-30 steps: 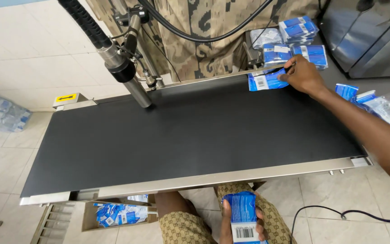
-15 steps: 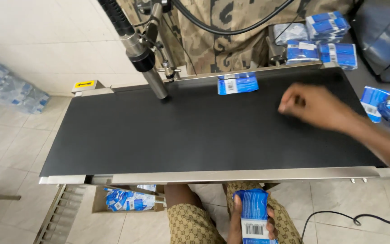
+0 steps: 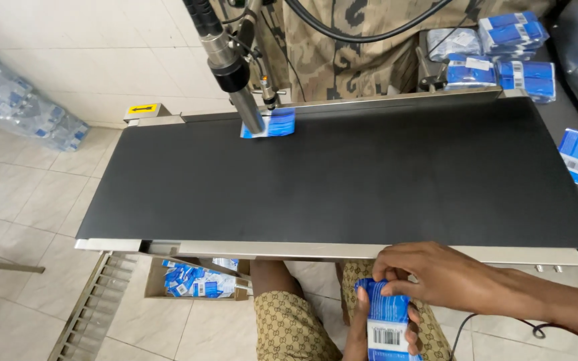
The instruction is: The person picks up blue labels from a table and places them onto a moving conveyor belt one by one.
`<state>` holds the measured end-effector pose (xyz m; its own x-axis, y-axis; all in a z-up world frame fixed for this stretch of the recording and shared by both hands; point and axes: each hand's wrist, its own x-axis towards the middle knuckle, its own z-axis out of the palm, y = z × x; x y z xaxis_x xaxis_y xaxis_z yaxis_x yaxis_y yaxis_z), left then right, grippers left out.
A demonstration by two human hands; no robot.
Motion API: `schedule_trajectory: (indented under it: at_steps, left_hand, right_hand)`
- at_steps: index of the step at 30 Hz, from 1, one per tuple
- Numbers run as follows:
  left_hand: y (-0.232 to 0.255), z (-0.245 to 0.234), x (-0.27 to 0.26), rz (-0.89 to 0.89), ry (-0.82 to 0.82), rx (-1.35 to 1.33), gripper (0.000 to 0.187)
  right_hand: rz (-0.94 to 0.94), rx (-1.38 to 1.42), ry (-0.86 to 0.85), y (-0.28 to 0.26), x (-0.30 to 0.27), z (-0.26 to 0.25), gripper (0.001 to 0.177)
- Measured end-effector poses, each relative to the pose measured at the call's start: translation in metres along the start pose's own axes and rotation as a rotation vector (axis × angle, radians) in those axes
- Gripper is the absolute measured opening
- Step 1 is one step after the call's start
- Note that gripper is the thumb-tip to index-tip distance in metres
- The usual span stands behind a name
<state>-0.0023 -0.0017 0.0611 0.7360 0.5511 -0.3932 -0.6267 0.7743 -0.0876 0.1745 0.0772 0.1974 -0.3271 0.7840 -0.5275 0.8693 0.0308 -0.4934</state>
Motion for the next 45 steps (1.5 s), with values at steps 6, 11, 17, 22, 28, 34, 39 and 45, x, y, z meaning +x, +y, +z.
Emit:
schedule_trajectory:
  at_steps: [6,11,17,22,28,34,39,45]
  left_hand:
    - [0.002,0.006,-0.004,-0.044,-0.011,-0.033,0.073]
    - [0.003,0.004,-0.004,-0.037,-0.088,-0.006,0.077]
    - [0.006,-0.019,0.001,-0.136,-0.088,-0.048,0.081]
    - [0.004,-0.04,0.015,-0.167,-0.114,-0.173,0.086]
    - [0.028,-0.109,0.043,-0.366,-0.302,0.076,0.107]
    - [0.022,-0.072,0.04,-0.153,-0.111,-0.033,0.092]
    - [0.018,-0.068,0.034,-0.179,-0.133,0.0,0.091]
    - [0.021,-0.087,0.045,-0.246,-0.159,-0.02,0.096]
  right_hand:
    - [0.02,0.111,0.086,0.004,-0.005,-0.012,0.007]
    - [-0.062,0.15,0.205,0.035,0.0,-0.027,0.009]
    - [0.182,0.368,0.412,0.085,0.026,-0.078,0.007]
    - [-0.022,0.693,0.829,0.181,0.073,-0.116,0.025]
    - [0.187,0.584,1.141,0.266,0.107,-0.157,0.037]
    - [0.347,0.27,1.126,0.282,0.123,-0.17,0.033]
    - [0.347,0.137,1.063,0.241,0.111,-0.165,0.028]
    - [0.255,0.043,0.973,0.18,0.077,-0.144,0.022]
